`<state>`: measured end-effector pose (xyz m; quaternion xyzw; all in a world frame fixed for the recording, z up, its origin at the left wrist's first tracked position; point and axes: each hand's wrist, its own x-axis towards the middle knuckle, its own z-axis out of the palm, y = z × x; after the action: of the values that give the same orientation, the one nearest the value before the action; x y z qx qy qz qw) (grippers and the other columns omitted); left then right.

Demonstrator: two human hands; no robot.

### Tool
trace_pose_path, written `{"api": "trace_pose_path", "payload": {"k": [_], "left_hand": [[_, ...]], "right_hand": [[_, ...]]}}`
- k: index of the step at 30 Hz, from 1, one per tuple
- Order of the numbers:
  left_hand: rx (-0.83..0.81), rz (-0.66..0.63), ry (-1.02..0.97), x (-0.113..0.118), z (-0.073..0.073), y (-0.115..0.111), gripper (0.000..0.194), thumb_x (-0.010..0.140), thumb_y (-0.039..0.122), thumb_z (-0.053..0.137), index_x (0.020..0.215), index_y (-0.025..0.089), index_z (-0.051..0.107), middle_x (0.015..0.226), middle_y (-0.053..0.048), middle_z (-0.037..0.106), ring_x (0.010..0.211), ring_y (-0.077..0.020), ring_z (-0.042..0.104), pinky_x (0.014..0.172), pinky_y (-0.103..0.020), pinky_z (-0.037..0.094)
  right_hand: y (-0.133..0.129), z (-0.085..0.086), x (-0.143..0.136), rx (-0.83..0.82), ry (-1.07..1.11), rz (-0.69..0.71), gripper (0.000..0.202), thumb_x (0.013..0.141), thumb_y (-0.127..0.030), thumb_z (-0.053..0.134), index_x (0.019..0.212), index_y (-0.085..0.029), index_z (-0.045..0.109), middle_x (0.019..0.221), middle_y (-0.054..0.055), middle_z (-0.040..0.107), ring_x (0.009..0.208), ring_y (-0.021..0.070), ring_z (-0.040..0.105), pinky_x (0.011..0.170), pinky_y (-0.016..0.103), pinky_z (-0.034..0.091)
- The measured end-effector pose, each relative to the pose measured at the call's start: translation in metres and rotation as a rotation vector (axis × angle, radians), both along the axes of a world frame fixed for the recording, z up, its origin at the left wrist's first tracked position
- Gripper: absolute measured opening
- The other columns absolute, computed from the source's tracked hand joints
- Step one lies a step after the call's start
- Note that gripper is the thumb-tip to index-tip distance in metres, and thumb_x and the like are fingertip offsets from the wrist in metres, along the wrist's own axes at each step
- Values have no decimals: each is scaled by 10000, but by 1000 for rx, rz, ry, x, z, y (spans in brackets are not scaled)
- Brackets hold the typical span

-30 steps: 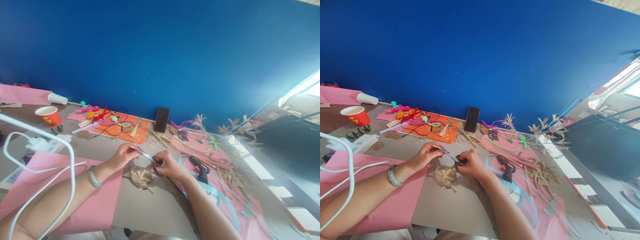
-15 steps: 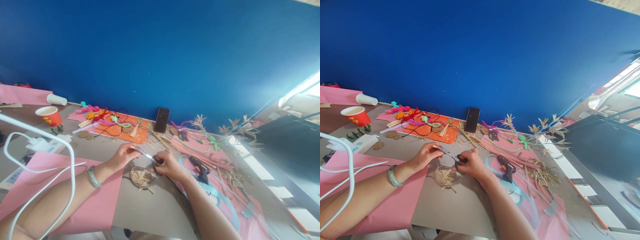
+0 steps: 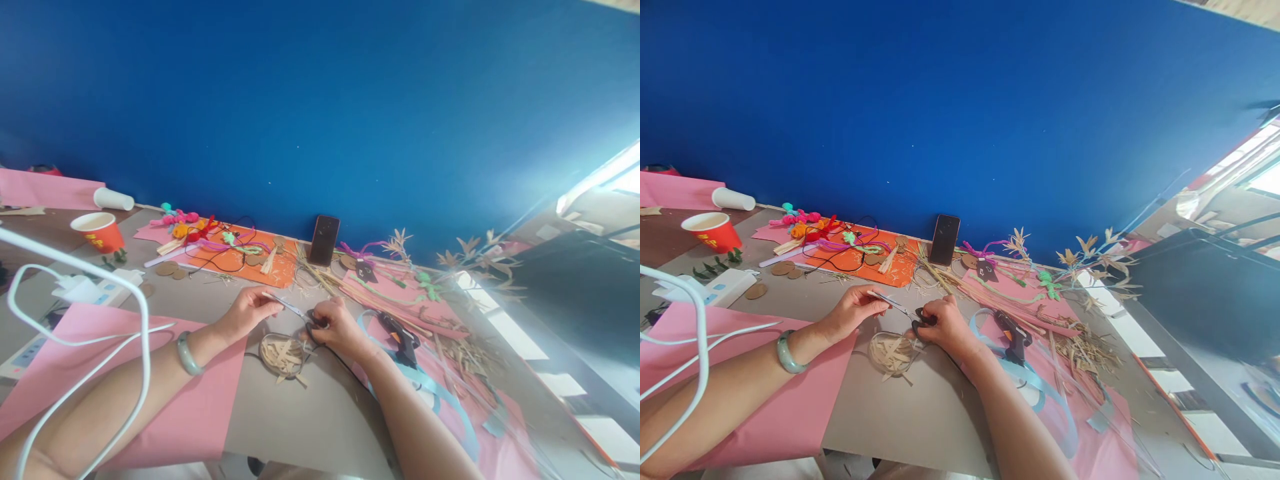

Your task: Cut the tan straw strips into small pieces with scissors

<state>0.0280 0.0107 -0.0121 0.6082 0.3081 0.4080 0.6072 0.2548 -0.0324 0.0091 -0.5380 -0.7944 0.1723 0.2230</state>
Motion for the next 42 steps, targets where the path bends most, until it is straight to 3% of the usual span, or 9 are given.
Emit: {"api": "trace_pose_path", "payload": {"k": [4, 7, 12, 16, 19, 24, 28, 37, 42], "left_hand": [[23, -6, 36, 0, 3, 0, 170, 768, 308, 662, 756, 139, 682, 665, -15, 637, 626, -114, 551, 619, -219, 438], [106, -41, 133, -1, 4, -1, 179, 801, 303, 609, 774, 142, 683, 741, -41, 671, 690, -136, 578, 661, -234, 450], [479, -178, 366, 0, 2, -5, 151, 795, 190, 529, 716, 154, 653, 825, -52, 674, 814, -164, 592, 789, -277, 432], [718, -265, 516, 1, -3, -9, 153, 738, 154, 540, 600, 168, 607, 915, -55, 671, 913, -197, 572, 875, -332, 363], [776, -275, 577, 1, -7, -9, 115, 653, 123, 581, 547, 164, 561, 931, -55, 663, 933, -210, 566, 872, -344, 342], [801, -274, 599, 1, -14, -8, 121, 581, 87, 588, 546, 160, 498, 921, -40, 650, 927, -200, 557, 877, -336, 333], [805, -291, 591, 2, -15, -7, 150, 559, 70, 570, 553, 165, 454, 862, -35, 650, 862, -186, 560, 867, -326, 342], [791, -346, 513, 4, -17, -7, 177, 572, 38, 529, 587, 177, 420, 778, -5, 654, 841, -172, 570, 877, -304, 352], [783, -364, 548, 2, -14, -7, 158, 610, 67, 534, 580, 181, 429, 667, 15, 586, 647, -127, 514, 704, -254, 375]], "right_hand": [[2, -5, 1, 18, 81, -63, 449, 669, -415, 692, 497, -193, 343, 484, -49, 400, 605, 122, 328, 622, 264, 289], [5, -8, 3, 42, 247, -192, 437, 680, -416, 677, 495, -197, 348, 476, -55, 390, 546, 103, 335, 566, 252, 291], [7, 0, 8, 100, 551, -444, 326, 757, -425, 576, 558, -193, 461, 548, -29, 470, 547, 112, 417, 555, 247, 351], [3, 5, 3, -79, 556, -298, 283, 795, -422, 513, 637, -186, 522, 623, 2, 558, 611, 135, 500, 594, 251, 398], [0, -2, -4, -211, 395, -191, 292, 772, -424, 550, 616, -192, 466, 553, -30, 493, 542, 108, 432, 522, 226, 349], [-1, -15, -13, -186, 137, -211, 327, 763, -414, 553, 569, -199, 400, 508, -65, 382, 513, 87, 287, 470, 222, 232], [-1, -16, -12, -246, 177, -150, 249, 740, -368, 549, 598, -194, 440, 544, -60, 413, 533, 89, 314, 487, 217, 247], [-7, -19, -15, -162, -15, -247, 215, 620, -189, 591, 558, -198, 385, 521, -69, 407, 524, 86, 277, 489, 209, 240], [-11, -23, -25, -105, -33, -205, 147, 590, -104, 557, 584, -192, 440, 576, -45, 473, 548, 90, 354, 522, 207, 274]]}}
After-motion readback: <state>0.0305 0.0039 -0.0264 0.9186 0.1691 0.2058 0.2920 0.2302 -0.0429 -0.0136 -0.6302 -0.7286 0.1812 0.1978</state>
